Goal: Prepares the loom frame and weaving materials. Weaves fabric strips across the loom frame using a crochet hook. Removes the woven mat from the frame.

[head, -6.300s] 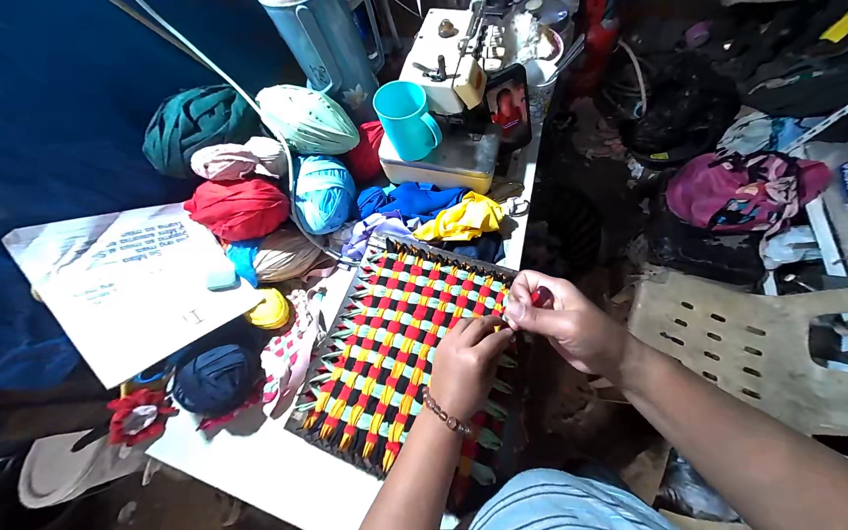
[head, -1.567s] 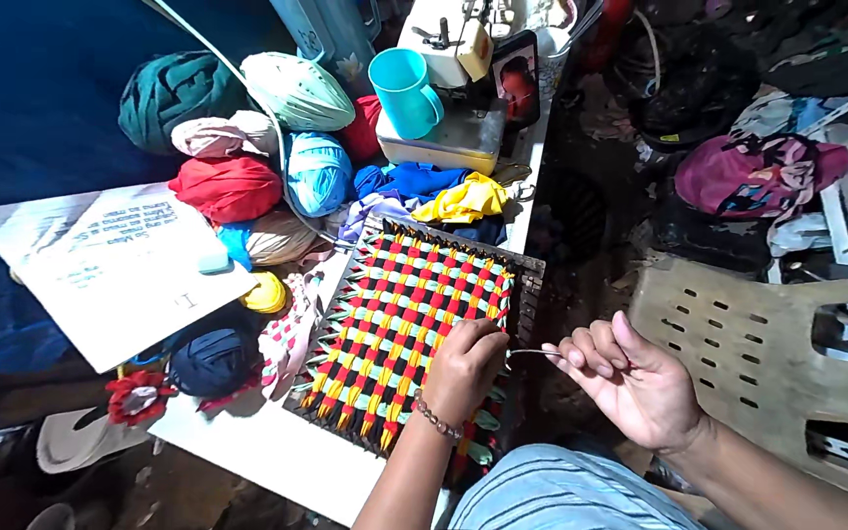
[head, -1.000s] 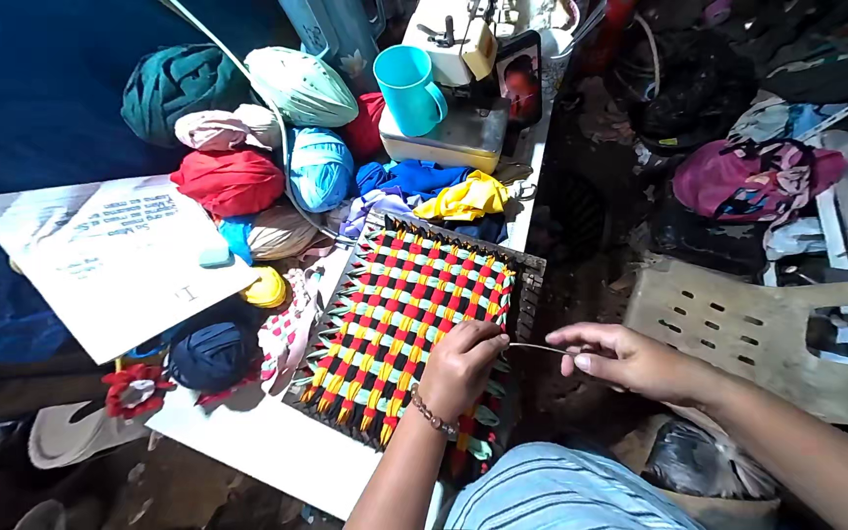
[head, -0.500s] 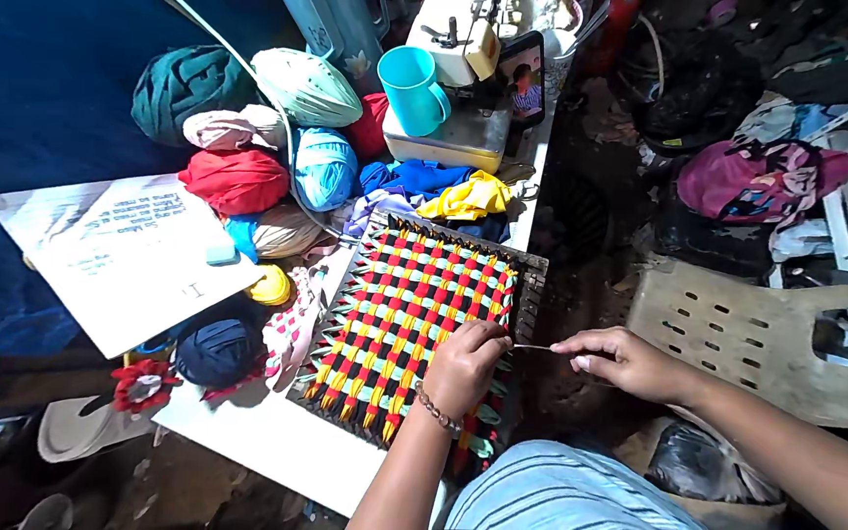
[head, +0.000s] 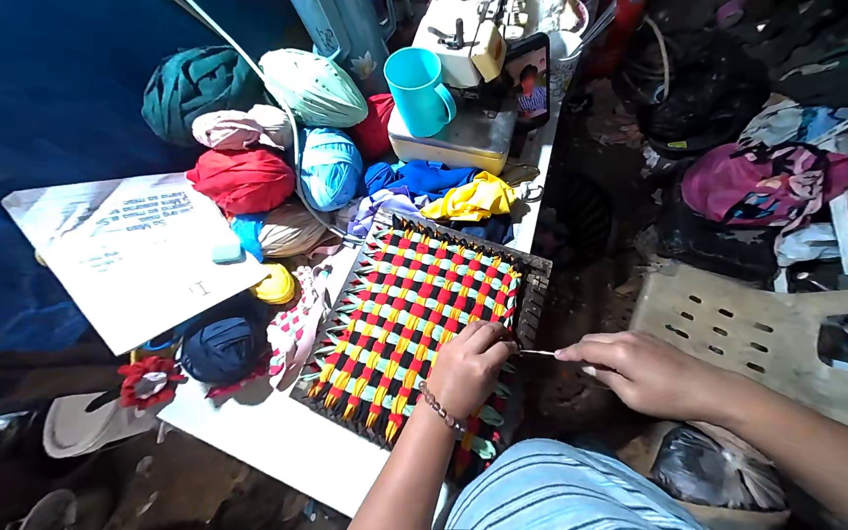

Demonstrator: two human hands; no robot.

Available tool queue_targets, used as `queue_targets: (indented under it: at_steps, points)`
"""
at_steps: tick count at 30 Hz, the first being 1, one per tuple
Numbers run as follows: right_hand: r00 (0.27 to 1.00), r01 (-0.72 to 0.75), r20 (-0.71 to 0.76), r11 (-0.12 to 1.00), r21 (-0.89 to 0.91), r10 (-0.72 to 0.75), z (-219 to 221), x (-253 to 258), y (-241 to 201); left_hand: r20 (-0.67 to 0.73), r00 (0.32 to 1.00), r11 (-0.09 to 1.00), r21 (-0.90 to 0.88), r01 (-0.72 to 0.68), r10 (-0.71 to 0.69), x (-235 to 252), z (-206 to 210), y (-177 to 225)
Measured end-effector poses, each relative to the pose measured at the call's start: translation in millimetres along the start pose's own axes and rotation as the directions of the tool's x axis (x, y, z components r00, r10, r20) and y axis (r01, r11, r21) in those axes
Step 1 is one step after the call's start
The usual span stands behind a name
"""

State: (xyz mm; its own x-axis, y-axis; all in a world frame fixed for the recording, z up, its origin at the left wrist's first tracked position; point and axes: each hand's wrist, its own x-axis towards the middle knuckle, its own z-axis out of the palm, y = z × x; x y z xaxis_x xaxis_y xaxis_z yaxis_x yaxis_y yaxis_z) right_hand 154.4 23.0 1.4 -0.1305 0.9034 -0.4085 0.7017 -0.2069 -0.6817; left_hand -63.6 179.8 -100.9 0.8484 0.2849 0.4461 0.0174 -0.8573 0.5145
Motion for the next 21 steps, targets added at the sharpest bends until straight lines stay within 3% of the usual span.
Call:
queue_targets:
  at_steps: [2, 4, 7, 11, 13, 15, 18, 21]
  points:
    - [0.977, -0.122, 0.19, 0.985, 0.126, 0.096, -14.5, 0.7, -21.1, -0.005, 1.0, 1.0, -0.002, 0.002, -0.002, -0.3, 0.7, 0.6]
    - [0.984, -0.049, 0.177, 0.969, 0.241, 0.006, -13.6, -1.3, -23.5, -0.019, 1.0, 1.0, -0.008, 0.006, -0.006, 0.3, 0.9, 0.8]
    - [0.974, 0.22, -0.016, 0.924, 0.313, -0.227, 4.2, -3.6, -8.7, -0.026, 0.999, 1.0, -0.01, 0.022, -0.022, -0.3, 0.5, 1.7]
    - [0.831, 0.41, -0.383, 0.91, -0.068, -0.403, 30.0, 3.0, 7.1, -0.005, 0.998, 0.998, -0.027, 0.062, -0.062, 1.4, 0.9, 3.9]
    - [0.795, 0.499, -0.414, 0.866, 0.03, -0.444, 35.3, 8.1, 9.8, -0.001, 0.998, 0.998, -0.014, 0.066, -0.066, 1.6, -0.3, 4.5]
    - [0.741, 0.638, -0.475, 0.718, 0.278, -0.475, 46.5, 15.2, 15.0, -0.001, 0.999, 0.999, -0.001, 0.054, -0.054, 1.7, 0.0, 4.7]
    - [0.669, 0.734, -0.631, 0.484, 0.477, -0.393, 69.5, 21.2, 13.8, -0.002, 0.999, 0.999, 0.019, 0.042, -0.042, 3.4, 0.2, 7.1]
    - [0.721, 0.671, -0.692, 0.293, 0.682, -0.04, 74.0, 21.6, -3.4, 0.007, 0.998, 0.997, 0.045, 0.061, -0.061, 4.8, -1.6, 12.4]
